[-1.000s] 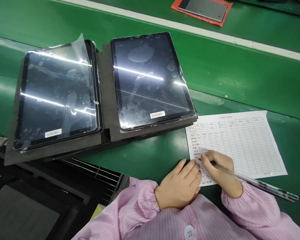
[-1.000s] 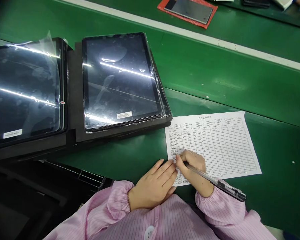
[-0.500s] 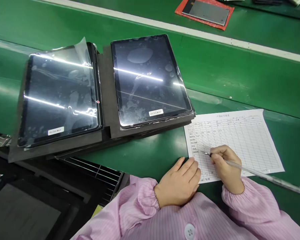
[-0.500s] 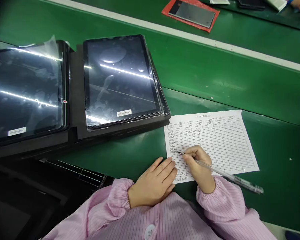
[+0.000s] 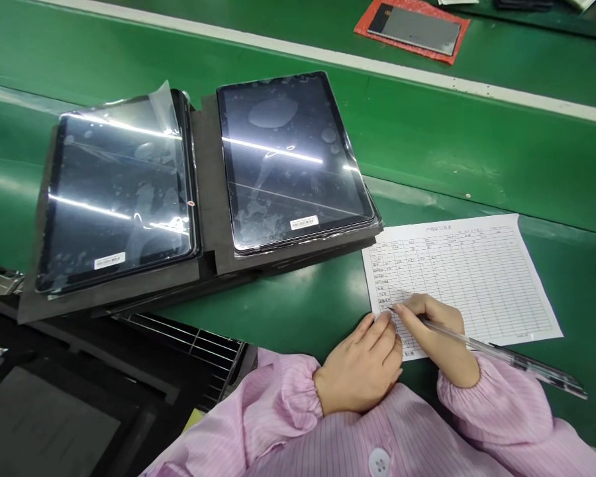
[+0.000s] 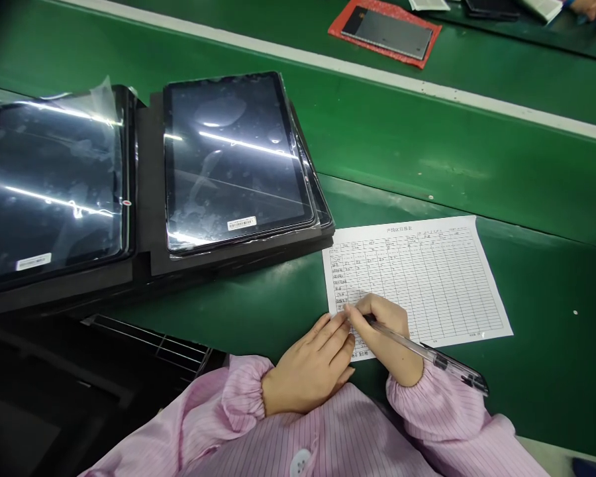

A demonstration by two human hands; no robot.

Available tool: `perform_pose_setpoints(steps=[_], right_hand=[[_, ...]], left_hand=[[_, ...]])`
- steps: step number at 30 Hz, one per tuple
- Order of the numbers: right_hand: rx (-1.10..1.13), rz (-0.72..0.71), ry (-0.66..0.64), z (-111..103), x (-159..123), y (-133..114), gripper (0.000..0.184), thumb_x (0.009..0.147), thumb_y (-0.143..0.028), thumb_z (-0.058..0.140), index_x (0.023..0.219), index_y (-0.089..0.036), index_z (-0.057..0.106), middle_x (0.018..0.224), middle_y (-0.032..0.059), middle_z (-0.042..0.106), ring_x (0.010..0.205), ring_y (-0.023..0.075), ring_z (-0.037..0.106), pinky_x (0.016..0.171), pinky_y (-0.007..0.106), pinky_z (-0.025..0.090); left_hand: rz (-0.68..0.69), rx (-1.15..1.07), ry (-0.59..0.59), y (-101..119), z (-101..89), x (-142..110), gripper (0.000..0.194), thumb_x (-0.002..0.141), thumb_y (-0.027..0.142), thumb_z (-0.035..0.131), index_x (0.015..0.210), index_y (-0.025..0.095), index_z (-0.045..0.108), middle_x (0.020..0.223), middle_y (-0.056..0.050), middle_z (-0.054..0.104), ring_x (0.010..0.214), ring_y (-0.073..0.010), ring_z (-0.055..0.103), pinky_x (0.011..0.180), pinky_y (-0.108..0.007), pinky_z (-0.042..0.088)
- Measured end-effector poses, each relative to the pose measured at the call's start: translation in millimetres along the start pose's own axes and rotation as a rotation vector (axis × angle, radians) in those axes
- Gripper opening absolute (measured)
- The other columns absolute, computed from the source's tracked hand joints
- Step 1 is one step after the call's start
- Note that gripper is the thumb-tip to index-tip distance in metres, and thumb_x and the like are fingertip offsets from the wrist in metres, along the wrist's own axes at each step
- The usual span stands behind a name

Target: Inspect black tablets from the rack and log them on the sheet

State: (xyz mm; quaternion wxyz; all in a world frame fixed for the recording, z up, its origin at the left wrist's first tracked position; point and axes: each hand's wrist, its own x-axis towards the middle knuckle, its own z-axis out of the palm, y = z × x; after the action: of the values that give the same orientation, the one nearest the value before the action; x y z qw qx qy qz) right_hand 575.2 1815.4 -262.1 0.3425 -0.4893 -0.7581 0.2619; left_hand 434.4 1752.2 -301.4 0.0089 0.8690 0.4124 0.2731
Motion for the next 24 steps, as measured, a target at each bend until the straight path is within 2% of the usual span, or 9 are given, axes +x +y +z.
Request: perform_pose_setpoints(steps=[6, 14, 24], right_hand=[[-0.025, -0.05, 0.008, 2.2, -1.2, 3.7, 0.028, 0.085, -0.018, 0.056, 0.058, -0.019, 0.05, 0.052, -0.0037, 0.055, 0.045, 0.0097, 0.052, 0.043, 0.019, 0.041], [-0.019, -0.043, -0.003, 2.0, -1.5, 1.6, 0.026, 0.085, -0.015, 0.057, 0.06, -0.02, 0.051, 0.055, -0.0039, 0.056, 0.046, 0.01, 0.053, 0.044, 0.019, 0.042], [-0.015, -0.051, -0.007, 2.1, -1.0, 0.7, 0.025, 0.085, -0.013, 0.056, 0.061, -0.02, 0.051, 0.056, -0.0034, 0.057, 0.048, 0.0103, 0.054, 0.044, 0.019, 0.043]], left_hand=[[0.017, -0.007, -0.005, 0.1, 0.9, 0.0, 0.031, 0.086, 0.03, 0.046, 0.105, 0.007, 0.056, 0.107, -0.011, 0.062, 0.112, -0.0262, 0.053, 0.1, -0.036, 0.036], [0.02, -0.026, -0.009, 0.4, 1.8, -1.5, 0.03, 0.084, 0.027, 0.049, 0.106, 0.007, 0.056, 0.107, -0.011, 0.062, 0.112, -0.027, 0.052, 0.101, -0.037, 0.036], [0.015, -0.027, -0.007, -0.4, 3.4, -1.2, 0.03, 0.085, 0.027, 0.048, 0.107, 0.007, 0.055, 0.108, -0.011, 0.062, 0.112, -0.0267, 0.052, 0.101, -0.037, 0.037]])
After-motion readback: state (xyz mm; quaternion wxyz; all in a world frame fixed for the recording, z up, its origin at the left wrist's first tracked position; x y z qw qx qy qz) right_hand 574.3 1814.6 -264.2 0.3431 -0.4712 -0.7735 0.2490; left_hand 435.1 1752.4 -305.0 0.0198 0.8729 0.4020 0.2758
